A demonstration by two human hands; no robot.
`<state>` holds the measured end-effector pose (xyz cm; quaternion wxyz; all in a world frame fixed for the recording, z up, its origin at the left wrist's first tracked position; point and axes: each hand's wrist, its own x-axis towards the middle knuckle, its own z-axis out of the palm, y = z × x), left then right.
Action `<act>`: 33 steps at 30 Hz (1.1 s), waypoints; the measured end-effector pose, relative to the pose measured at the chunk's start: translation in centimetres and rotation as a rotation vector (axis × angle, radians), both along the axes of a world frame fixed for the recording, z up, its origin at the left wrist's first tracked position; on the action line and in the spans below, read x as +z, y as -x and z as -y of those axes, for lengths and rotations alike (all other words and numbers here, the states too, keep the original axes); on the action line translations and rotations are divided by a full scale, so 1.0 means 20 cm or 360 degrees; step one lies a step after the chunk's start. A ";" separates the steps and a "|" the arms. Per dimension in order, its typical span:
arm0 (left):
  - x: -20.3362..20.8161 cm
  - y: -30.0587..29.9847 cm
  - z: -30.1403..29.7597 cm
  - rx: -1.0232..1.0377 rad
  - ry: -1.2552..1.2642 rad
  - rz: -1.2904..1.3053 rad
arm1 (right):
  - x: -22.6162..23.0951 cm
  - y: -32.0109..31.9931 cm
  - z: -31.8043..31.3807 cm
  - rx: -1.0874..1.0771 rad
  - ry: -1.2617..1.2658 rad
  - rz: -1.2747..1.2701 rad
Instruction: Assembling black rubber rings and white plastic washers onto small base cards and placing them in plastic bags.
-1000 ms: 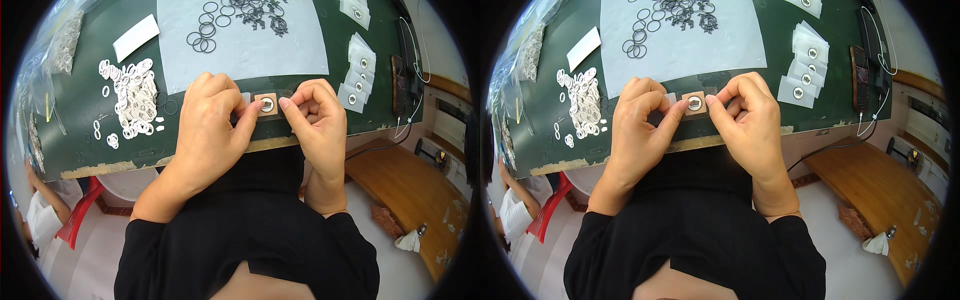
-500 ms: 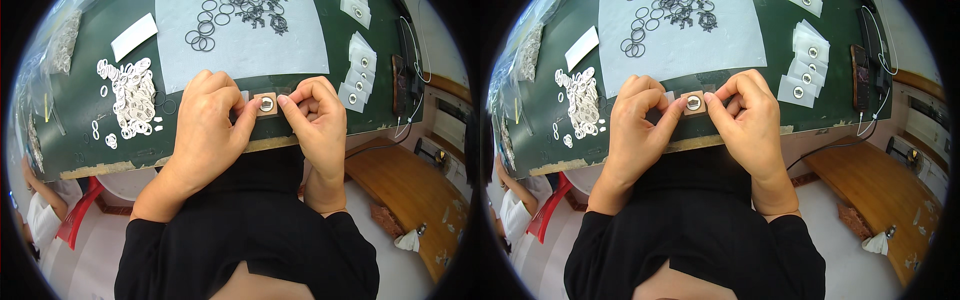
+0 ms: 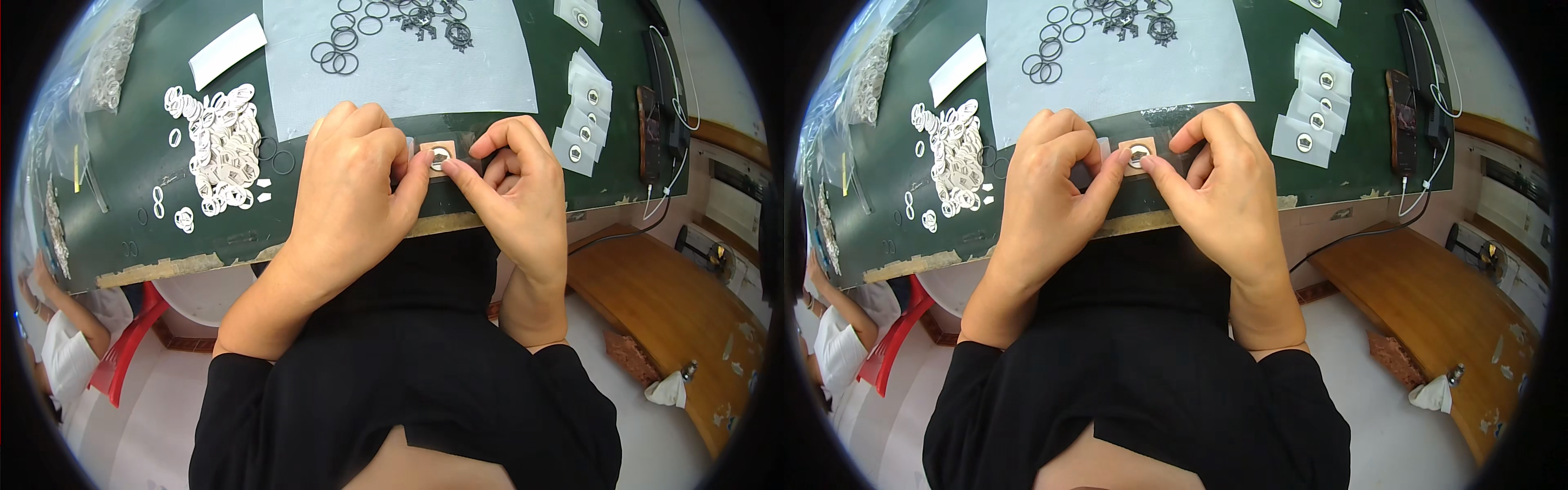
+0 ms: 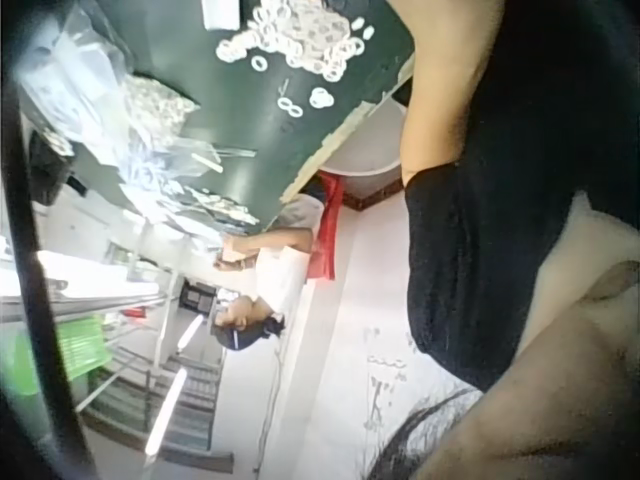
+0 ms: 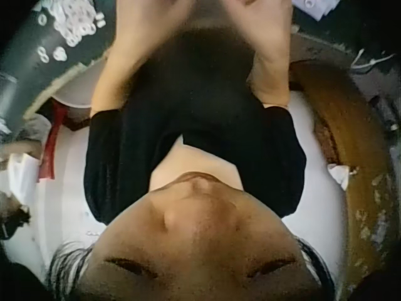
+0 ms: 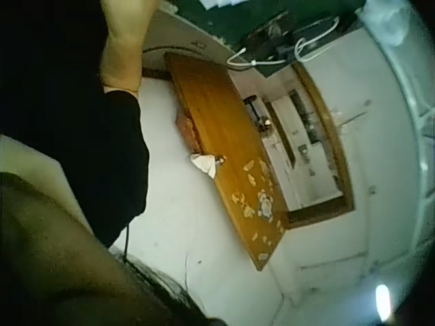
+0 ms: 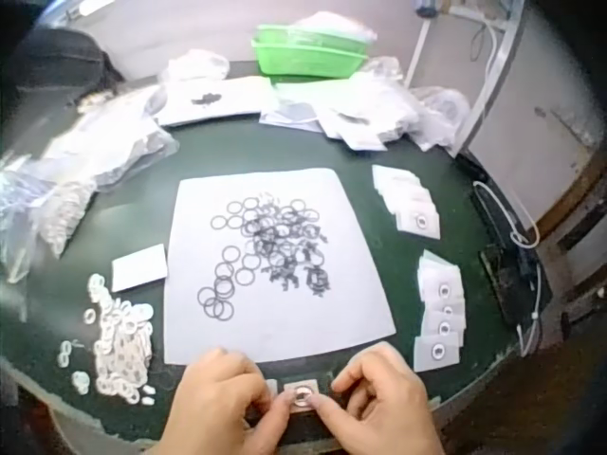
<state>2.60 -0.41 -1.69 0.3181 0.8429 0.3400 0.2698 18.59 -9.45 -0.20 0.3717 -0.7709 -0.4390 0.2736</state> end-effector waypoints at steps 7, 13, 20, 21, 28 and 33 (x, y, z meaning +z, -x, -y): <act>0.00 0.01 -0.01 -0.0071 -0.0026 -0.0003 | 0.02 0.04 -0.02 -0.0025 0.0055 0.0175; 0.01 0.00 0.00 -0.0075 -0.0042 -0.0001 | -0.02 0.03 -0.03 -0.0049 0.0043 0.0250; 0.00 0.01 0.00 -0.0077 -0.0057 0.0009 | 0.01 0.02 0.00 -0.0021 0.0036 0.0106; 0.01 0.01 0.00 -0.0078 -0.0058 0.0011 | 0.02 0.03 -0.01 -0.0022 0.0035 0.0107; 0.04 0.03 0.01 -0.0045 -0.0090 -0.0036 | 0.00 -0.02 0.02 -0.0029 -0.0083 -0.0214; 0.20 0.09 0.06 -0.0059 -0.0424 0.0008 | 0.11 -0.05 0.12 -0.0054 -0.0254 -0.1018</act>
